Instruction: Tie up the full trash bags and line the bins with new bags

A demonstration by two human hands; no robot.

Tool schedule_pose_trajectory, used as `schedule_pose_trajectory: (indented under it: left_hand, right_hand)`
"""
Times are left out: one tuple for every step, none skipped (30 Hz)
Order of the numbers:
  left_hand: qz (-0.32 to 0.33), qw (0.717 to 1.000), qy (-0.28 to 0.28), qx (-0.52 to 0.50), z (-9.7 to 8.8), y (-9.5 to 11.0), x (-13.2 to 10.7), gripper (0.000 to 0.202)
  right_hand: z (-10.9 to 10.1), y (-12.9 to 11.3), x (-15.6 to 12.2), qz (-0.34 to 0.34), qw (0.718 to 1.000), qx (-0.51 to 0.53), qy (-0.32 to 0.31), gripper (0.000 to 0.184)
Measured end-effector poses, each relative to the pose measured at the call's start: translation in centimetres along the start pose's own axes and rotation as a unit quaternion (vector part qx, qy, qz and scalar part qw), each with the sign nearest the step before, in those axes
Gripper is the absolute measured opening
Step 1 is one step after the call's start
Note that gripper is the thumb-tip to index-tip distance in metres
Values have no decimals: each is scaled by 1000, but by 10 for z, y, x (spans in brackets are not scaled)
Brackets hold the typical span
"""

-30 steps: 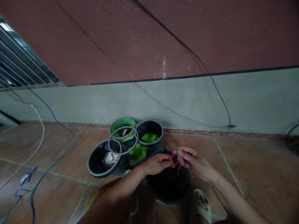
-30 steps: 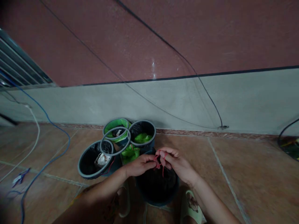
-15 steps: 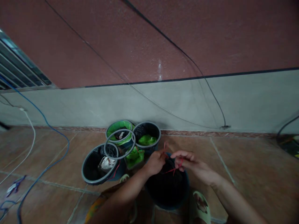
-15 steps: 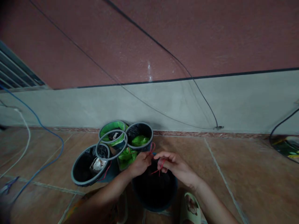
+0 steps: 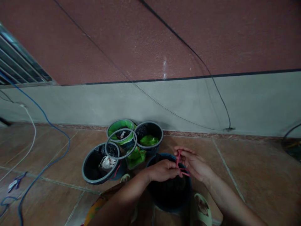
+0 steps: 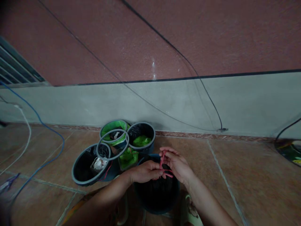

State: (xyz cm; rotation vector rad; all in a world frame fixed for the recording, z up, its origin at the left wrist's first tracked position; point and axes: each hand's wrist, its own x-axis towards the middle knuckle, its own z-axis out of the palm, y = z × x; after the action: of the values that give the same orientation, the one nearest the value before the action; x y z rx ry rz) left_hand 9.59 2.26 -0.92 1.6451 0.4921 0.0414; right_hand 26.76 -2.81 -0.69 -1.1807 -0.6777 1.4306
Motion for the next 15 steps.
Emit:
schedule_pose_trajectory:
  left_hand:
    - [-6, 1000, 15, -5, 1, -2, 1, 38]
    - [-17, 999, 40, -15, 1, -5, 2, 41]
    - [-28, 997, 68, -29, 2, -8, 4, 43]
    - [-40, 994, 95, -41, 2, -10, 5, 46]
    - [-51, 990, 121, -52, 2, -13, 5, 48]
    - [-61, 986, 144, -61, 1, -14, 6, 50]
    - [-70, 982, 164, -68, 0, -15, 5, 51]
    - [-76, 978, 180, -75, -1, -15, 5, 52]
    - [-82, 975, 190, -84, -2, -15, 4, 53]
    - [-87, 971, 198, -96, -3, -14, 4, 52]
    - [-91, 968, 206, -112, -4, -14, 3, 51]
    - [-96, 963, 216, -128, -4, -13, 3, 49]
    - [-100, 958, 227, -141, -5, -13, 3, 46]
    - [-103, 955, 237, -147, -6, -12, 2, 42]
    - [-101, 955, 240, -143, -6, -12, 2, 37]
  right_hand:
    - [0, 2, 0, 17, 1000, -2, 16, 38]
    - [0, 4, 0, 38, 999, -7, 33, 39]
    - [0, 6, -1, 60, 997, -21, 49, 41]
    - [0, 8, -2, 78, 994, -44, 56, 42]
    - [0, 10, -3, 89, 992, -76, 55, 43]
    - [0, 11, -3, 91, 988, -114, 46, 42]
    - [0, 13, -4, 83, 984, -157, 31, 40]
    - [1, 13, -4, 67, 977, -200, 13, 39]
    - [2, 14, -4, 48, 970, -238, -4, 40]
    - [3, 14, -4, 32, 963, -268, -15, 42]
    - [5, 13, -4, 26, 957, -287, -21, 42]
    - [6, 11, -5, 28, 954, -296, -28, 42]
    - [8, 10, -7, 38, 953, -298, -38, 40]
    - [9, 8, -9, 54, 952, -298, -53, 39]
    - [10, 7, -11, 73, 949, -297, -72, 38]
